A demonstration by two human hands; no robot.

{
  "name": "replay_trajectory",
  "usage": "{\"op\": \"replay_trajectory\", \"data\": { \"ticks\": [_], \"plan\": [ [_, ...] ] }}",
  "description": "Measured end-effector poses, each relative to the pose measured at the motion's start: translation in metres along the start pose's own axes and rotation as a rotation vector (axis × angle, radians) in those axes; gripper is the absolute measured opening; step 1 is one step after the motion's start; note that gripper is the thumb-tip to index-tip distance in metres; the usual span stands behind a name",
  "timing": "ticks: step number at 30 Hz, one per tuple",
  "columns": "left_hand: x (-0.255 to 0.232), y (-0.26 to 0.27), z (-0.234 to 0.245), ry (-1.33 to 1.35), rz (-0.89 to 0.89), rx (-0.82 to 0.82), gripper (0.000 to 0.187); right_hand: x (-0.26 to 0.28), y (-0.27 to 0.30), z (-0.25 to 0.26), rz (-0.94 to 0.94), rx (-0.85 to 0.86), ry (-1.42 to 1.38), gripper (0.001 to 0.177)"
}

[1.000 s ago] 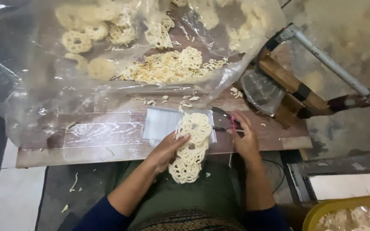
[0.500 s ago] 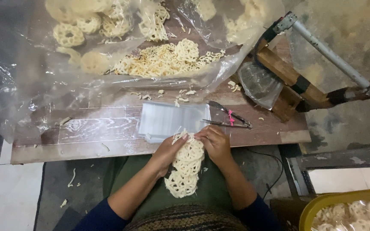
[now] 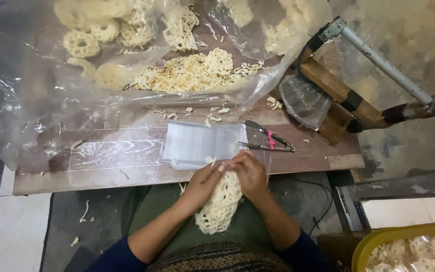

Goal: Manually sorting and packaging snacks into small plastic bags using hands and tongs.

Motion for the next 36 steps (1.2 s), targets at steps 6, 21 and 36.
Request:
{"op": "replay_trajectory", "data": {
  "ticks": [6,21,36],
  "plan": [
    [-0.036,0.009,0.005,-0.019,-0.105,-0.002,0.044,-0.010,0.001,0.007,-0.005,-0.023,0.118,0.005],
    [-0.079,-0.030,0.004,0.158,-0.336,-0.068,0.033,0.018,-0.049,0.051,-0.389,-0.255,-0.467,0.016],
    [-0.114,-0.084,-0.020,0.134,-0.715,-0.005,0.011,0.019,-0.079,0.106,-0.119,-0.472,-0.337,0.029]
  ]
}}
Point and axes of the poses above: each hand's wrist, its own y-axis away from the middle knuckle, its own z-axis out of the back of the hand, x = y × z, the point moved 5 cm from there along -y, towards the middle knuckle, and after that the axes turned 4 degrees about z, right-handed, at the moved point
